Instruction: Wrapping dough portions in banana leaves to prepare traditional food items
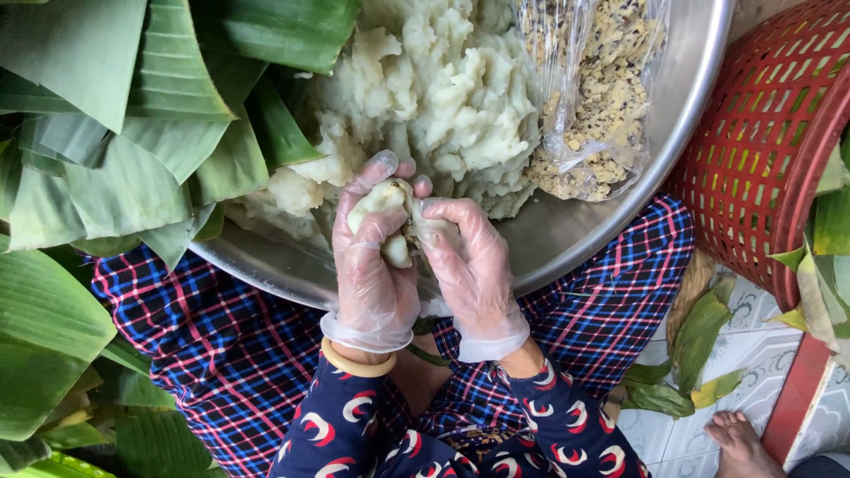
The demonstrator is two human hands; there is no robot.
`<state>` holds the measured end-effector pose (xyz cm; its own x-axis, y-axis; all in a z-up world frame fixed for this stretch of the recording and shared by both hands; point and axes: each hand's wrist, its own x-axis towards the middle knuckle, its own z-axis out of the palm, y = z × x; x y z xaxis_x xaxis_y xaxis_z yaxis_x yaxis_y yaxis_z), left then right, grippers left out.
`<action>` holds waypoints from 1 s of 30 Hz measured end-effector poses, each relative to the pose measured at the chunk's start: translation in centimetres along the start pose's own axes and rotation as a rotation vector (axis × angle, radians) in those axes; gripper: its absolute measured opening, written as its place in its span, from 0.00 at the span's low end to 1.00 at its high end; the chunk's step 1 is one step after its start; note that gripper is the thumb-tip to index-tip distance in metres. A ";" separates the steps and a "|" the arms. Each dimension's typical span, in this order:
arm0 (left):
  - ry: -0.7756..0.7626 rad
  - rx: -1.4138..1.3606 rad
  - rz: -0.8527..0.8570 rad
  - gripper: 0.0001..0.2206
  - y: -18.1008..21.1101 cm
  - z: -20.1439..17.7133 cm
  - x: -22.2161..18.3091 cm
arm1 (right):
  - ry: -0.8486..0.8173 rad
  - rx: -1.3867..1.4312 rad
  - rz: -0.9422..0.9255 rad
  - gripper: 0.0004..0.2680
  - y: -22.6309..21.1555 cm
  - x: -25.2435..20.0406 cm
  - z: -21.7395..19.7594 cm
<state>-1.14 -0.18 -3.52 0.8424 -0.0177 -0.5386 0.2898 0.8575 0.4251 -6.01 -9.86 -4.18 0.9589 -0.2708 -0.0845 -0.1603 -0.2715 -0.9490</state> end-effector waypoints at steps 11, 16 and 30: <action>0.022 0.121 0.029 0.17 -0.3 -0.2 0.2 | -0.033 -0.010 0.163 0.05 -0.1 0.3 0.4; 0.035 0.137 0.035 0.17 -0.4 -0.2 0.2 | -0.047 0.009 0.196 0.06 0.0 0.4 0.2; 0.034 0.170 0.049 0.17 -0.7 -0.1 0.3 | -0.045 0.018 0.252 0.06 -0.3 0.6 0.1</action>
<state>-1.14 -0.73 -4.02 0.8423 0.0419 -0.5373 0.3240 0.7573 0.5670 -5.39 -9.79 -3.97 0.8989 -0.2859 -0.3319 -0.3915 -0.1842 -0.9016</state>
